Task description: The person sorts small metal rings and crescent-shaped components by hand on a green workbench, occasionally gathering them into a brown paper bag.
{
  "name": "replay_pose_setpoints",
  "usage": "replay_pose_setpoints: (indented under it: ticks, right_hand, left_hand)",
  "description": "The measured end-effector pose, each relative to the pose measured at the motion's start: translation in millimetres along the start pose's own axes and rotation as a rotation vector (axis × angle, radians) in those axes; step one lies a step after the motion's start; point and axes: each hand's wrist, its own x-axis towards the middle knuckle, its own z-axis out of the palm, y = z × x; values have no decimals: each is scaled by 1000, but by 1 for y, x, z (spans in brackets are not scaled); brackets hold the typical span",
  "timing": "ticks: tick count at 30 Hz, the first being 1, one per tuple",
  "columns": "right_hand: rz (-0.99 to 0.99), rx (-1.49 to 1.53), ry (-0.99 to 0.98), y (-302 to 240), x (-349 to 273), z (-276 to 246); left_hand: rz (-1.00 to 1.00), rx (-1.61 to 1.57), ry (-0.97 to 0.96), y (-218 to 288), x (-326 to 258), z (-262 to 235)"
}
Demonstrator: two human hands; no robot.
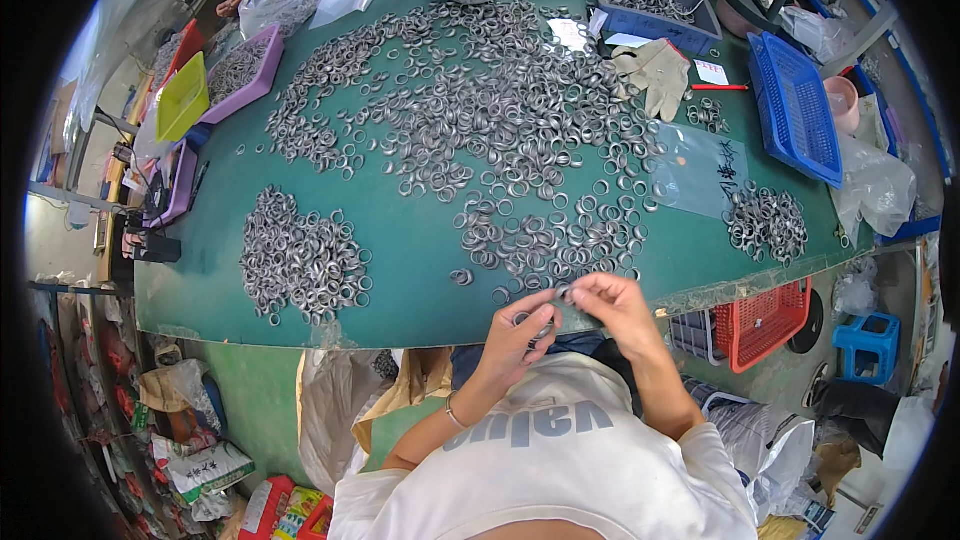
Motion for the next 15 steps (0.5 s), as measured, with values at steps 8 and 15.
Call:
replay_pose_setpoints:
  ticks: [8,15]
  right_hand:
    - [-597,-727,121,-6,-6,20]
    - [-681,-785,138,-15,-2,12]
  left_hand:
    - [47,13,11,0,-1,0]
    - [0,-36,10,3,0,-1]
